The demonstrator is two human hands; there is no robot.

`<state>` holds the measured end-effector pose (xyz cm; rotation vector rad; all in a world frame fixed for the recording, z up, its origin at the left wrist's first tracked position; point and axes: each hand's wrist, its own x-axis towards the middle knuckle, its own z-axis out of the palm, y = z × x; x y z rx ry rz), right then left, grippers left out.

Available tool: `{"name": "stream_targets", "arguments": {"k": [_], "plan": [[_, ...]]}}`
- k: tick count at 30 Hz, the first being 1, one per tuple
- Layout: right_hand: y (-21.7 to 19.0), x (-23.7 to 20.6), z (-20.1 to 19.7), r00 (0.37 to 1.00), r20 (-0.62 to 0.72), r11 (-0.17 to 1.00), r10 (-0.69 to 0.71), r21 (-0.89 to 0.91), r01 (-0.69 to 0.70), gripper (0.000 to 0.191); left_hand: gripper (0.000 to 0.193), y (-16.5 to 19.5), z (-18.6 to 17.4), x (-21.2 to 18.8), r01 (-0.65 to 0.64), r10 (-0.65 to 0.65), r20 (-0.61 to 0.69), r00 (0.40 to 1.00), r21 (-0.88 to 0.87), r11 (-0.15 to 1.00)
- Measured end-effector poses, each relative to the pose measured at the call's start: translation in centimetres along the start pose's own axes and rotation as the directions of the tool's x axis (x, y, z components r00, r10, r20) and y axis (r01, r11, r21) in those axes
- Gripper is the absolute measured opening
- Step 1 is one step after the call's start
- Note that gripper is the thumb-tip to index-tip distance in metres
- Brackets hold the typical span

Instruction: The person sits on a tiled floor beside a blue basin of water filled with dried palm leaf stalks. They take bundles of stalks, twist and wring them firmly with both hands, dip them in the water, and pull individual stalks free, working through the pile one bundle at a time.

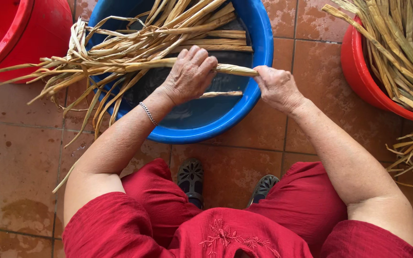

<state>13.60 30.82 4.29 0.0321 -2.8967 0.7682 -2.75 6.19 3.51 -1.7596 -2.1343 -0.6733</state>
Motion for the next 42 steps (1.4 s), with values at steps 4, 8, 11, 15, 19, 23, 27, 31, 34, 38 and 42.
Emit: {"name": "stream_targets", "arguments": {"k": [4, 8, 11, 15, 19, 23, 27, 31, 34, 38, 42], "plan": [[0.9, -0.1, 0.0, 0.990, -0.091, 0.968, -0.110, -0.236, 0.085, 0.003, 0.006, 2.4, 3.0, -0.8, 0.176, -0.134, 0.196, 0.971, -0.219, 0.960], [0.5, 0.3, 0.1, 0.986, -0.130, 0.956, -0.100, -0.286, 0.060, 0.000, 0.022, 1.9, 3.5, -0.6, 0.713, -0.217, 0.705, 0.675, -0.699, -0.053], [-0.8, 0.5, 0.0, 0.987, -0.104, 0.958, -0.118, -0.272, 0.086, 0.005, 0.019, 0.6, 1.7, 0.1, 0.637, -0.397, 0.590, 0.703, -0.771, -0.016], [-2.6, 0.3, 0.0, 0.991, -0.030, 0.992, -0.127, -0.028, 0.126, 0.029, 0.024, 0.6, -0.9, 0.9, 0.549, -0.496, 0.287, 0.819, -0.641, 0.536], [-3.2, 0.3, 0.3, 0.943, 0.309, 0.932, 0.127, 0.287, -0.219, 0.026, 0.018, 0.5, -2.2, 0.9, -0.021, 0.023, -0.109, 0.994, 0.017, 1.000], [-2.3, 0.2, 0.6, 0.809, 0.577, 0.610, 0.112, 0.603, -0.515, 0.032, 0.030, -0.1, -1.2, 0.1, -0.033, 0.033, -0.052, 0.998, 0.003, 0.999], [-1.2, 0.1, 0.5, 0.891, 0.427, 0.786, 0.155, 0.493, -0.373, 0.029, 0.016, -0.3, 0.9, -0.9, 0.059, -0.054, 0.075, 0.996, -0.055, 0.997], [-0.7, 0.1, -0.2, 0.998, 0.064, 0.999, 0.005, -0.038, -0.002, 0.020, 0.012, 0.9, 2.5, -1.3, 0.387, -0.268, 0.344, 0.900, -0.347, 0.854], [-1.3, 0.4, -0.8, 0.983, -0.063, 0.953, -0.171, -0.262, 0.149, 0.009, 0.017, 1.4, 2.0, -0.8, 0.736, -0.190, 0.759, 0.622, -0.650, -0.188], [-2.4, 0.8, -1.7, 0.943, -0.161, 0.931, -0.290, -0.275, 0.240, 0.016, 0.019, 1.5, -0.5, 0.5, 0.629, -0.249, 0.696, 0.674, -0.717, -0.300], [-3.1, 0.5, -1.6, 0.926, -0.162, 0.925, -0.341, -0.236, 0.299, 0.029, 0.025, 2.0, -2.4, 1.4, 0.590, -0.446, 0.435, 0.782, -0.749, 0.303]]}}
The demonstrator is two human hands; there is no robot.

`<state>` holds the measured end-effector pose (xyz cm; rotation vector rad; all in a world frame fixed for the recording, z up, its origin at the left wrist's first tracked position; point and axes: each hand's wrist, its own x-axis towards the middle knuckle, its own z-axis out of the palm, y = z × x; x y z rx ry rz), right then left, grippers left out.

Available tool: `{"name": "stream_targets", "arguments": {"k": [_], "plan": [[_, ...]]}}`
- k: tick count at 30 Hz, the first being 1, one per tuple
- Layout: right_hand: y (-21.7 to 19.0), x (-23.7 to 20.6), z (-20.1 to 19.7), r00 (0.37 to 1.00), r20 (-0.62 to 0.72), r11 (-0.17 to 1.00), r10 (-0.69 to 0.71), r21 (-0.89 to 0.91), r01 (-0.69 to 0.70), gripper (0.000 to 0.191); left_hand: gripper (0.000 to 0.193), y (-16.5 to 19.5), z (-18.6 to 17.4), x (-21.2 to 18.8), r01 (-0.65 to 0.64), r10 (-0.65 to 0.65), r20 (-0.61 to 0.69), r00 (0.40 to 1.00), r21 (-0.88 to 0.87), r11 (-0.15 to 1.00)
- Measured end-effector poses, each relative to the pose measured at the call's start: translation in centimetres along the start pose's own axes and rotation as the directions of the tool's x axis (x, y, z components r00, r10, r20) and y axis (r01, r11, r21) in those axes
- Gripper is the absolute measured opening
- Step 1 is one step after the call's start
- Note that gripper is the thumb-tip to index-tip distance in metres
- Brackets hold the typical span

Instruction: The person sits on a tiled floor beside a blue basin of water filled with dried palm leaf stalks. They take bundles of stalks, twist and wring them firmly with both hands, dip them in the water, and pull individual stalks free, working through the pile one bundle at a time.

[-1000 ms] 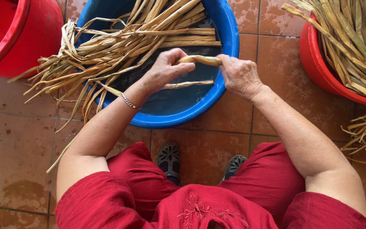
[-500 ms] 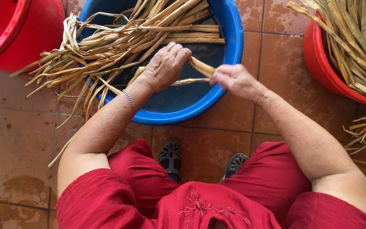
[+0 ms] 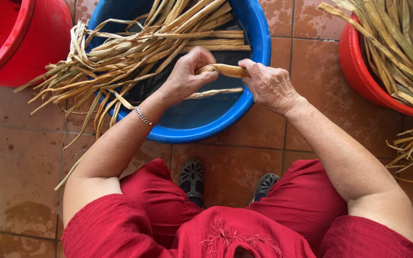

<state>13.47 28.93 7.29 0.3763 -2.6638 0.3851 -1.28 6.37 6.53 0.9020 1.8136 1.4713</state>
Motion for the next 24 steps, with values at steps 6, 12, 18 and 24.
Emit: {"name": "stream_targets", "arguments": {"k": [6, 12, 18, 24], "plan": [[0.2, -0.7, 1.0, 0.984, 0.138, 0.993, 0.114, 0.008, -0.117, 0.008, 0.017, -0.4, -0.3, -0.1, -0.504, 0.671, 0.142, 0.727, 0.775, 0.381], [0.1, -0.8, 1.0, 0.993, 0.055, 0.994, 0.107, -0.035, -0.105, 0.008, 0.012, -1.9, 1.0, 0.2, -0.219, 0.219, 0.046, 0.975, 0.405, 0.888], [-0.3, -0.4, 0.8, 0.996, -0.044, 0.997, 0.076, 0.001, -0.077, 0.007, 0.024, -2.1, 2.4, -0.2, 0.127, -0.081, 0.208, 0.975, -0.217, 0.968], [-1.1, 0.1, 0.7, 0.994, -0.053, 0.992, 0.099, 0.079, -0.095, 0.008, 0.025, -2.0, 3.6, -0.3, 0.020, 0.003, 0.111, 0.994, -0.206, 0.978]]}}
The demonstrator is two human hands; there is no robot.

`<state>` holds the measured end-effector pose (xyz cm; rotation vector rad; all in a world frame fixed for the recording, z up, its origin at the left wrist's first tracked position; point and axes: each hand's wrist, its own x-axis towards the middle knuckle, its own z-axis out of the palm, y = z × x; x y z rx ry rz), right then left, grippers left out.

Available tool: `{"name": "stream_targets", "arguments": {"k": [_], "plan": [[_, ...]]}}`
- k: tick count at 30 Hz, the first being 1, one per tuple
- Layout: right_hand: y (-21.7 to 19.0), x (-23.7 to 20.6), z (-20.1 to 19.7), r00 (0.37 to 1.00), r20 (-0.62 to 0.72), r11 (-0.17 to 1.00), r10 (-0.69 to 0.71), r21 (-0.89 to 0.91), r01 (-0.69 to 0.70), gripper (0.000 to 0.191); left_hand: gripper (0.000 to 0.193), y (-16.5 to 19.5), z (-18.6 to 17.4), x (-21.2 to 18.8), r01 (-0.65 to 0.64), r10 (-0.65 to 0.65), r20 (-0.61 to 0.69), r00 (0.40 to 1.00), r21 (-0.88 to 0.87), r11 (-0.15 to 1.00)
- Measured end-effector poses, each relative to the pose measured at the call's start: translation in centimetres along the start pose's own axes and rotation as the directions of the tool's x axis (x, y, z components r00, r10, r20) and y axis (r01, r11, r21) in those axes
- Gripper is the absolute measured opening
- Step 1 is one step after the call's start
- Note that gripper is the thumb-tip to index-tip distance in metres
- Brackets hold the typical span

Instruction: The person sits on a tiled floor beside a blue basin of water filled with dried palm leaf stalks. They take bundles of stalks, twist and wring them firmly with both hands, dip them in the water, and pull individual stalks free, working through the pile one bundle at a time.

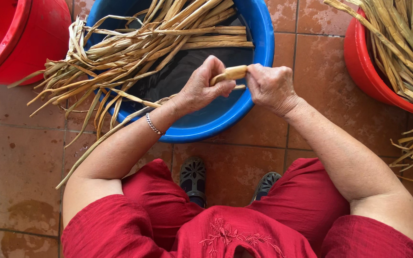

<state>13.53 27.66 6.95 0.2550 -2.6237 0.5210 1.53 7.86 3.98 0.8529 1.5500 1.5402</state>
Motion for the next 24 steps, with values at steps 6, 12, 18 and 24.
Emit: {"name": "stream_targets", "arguments": {"k": [6, 12, 18, 24], "plan": [[0.3, 0.5, 0.2, 1.000, -0.002, 1.000, 0.024, 0.004, -0.024, 0.008, 0.032, 0.6, -0.2, -0.3, -0.092, 0.098, -0.026, 0.995, 0.164, 0.982], [1.7, -0.4, 0.4, 0.967, 0.165, 0.970, 0.197, 0.112, -0.216, 0.010, 0.024, 1.7, -2.0, -0.8, -0.342, 0.492, -0.078, 0.867, 0.625, 0.702], [1.3, -0.7, 0.7, 0.978, 0.152, 0.987, 0.146, 0.039, -0.153, 0.010, 0.010, 1.1, -1.7, -0.4, -0.282, 0.335, 0.029, 0.942, 0.611, 0.740], [0.5, -0.4, 0.3, 0.998, 0.035, 0.998, 0.045, 0.051, -0.047, 0.006, 0.020, 1.4, -1.2, -0.4, 0.115, -0.110, 0.054, 0.992, -0.100, 0.988]]}}
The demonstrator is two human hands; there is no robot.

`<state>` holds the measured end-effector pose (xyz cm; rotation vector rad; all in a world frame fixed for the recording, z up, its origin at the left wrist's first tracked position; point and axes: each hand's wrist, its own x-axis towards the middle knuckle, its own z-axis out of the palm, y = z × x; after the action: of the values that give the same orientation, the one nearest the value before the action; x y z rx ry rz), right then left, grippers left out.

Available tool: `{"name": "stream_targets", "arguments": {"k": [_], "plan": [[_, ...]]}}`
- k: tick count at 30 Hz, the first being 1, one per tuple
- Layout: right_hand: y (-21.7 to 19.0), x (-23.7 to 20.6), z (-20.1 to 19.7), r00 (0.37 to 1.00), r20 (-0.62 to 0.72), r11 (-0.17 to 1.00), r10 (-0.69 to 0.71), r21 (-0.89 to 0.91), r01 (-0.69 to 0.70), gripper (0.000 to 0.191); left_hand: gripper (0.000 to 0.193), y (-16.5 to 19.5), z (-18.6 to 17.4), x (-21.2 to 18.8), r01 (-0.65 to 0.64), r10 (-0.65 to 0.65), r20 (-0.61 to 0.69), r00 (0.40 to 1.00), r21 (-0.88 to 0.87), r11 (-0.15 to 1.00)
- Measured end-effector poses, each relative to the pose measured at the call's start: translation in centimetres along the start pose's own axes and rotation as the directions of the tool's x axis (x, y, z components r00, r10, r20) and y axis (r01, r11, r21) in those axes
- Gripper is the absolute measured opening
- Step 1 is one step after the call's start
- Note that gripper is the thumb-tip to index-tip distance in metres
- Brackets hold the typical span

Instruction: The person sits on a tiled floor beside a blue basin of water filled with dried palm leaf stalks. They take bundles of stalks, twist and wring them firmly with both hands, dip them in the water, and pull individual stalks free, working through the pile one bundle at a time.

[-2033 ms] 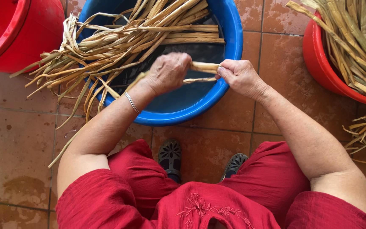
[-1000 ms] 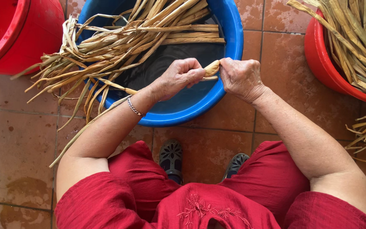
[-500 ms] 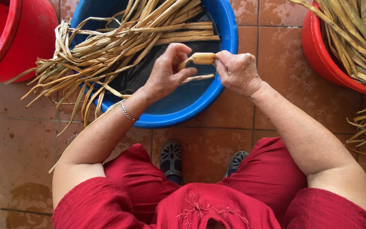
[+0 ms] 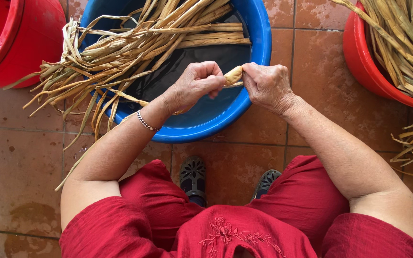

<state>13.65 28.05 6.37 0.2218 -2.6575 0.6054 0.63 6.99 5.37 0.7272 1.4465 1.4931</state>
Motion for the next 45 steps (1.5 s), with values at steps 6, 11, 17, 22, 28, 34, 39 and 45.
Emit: {"name": "stream_targets", "arguments": {"k": [6, 11, 17, 22, 28, 34, 39, 45], "plan": [[-0.3, 0.2, 0.0, 0.998, -0.023, 0.998, -0.063, -0.033, 0.062, 0.007, 0.052, 0.5, 0.4, -0.6, -0.070, 0.080, 0.112, 0.991, -0.087, 0.994], [-0.6, 0.1, 0.4, 0.996, -0.012, 0.995, -0.083, -0.057, 0.082, 0.013, 0.052, -1.1, 1.9, 0.0, -0.255, 0.249, 0.055, 0.967, 0.247, 0.935], [-0.5, 0.1, 1.1, 0.997, 0.040, 0.994, -0.067, -0.087, 0.070, 0.018, 0.037, -1.0, 2.5, 0.2, -0.236, 0.288, -0.048, 0.956, 0.451, 0.861], [-0.8, 0.1, 1.7, 0.997, 0.040, 0.994, -0.062, -0.084, 0.065, 0.021, 0.026, -0.6, 2.8, 0.2, -0.225, 0.318, -0.107, 0.942, 0.501, 0.835], [-0.9, 0.2, 2.1, 0.998, 0.036, 0.997, -0.051, -0.063, 0.053, 0.016, 0.018, -2.0, 2.7, 0.8, -0.238, 0.364, -0.180, 0.914, 0.487, 0.841], [-0.8, -0.2, 3.6, 0.995, 0.096, 0.998, 0.017, -0.063, -0.011, 0.011, 0.005, -3.3, 1.8, 1.3, -0.217, 0.352, -0.207, 0.913, 0.484, 0.847], [3.6, -0.1, 3.9, 0.977, 0.213, 0.960, 0.015, -0.276, 0.045, 0.008, 0.019, -3.8, -2.9, 1.7, 0.107, 0.030, -0.165, 0.986, 0.759, 0.642], [10.3, -2.2, 0.9, 0.965, 0.172, 0.903, 0.196, -0.416, -0.109, 0.017, 0.035, -3.4, -11.6, -2.1, 0.386, -0.219, -0.319, 0.922, 0.719, 0.578]]}}
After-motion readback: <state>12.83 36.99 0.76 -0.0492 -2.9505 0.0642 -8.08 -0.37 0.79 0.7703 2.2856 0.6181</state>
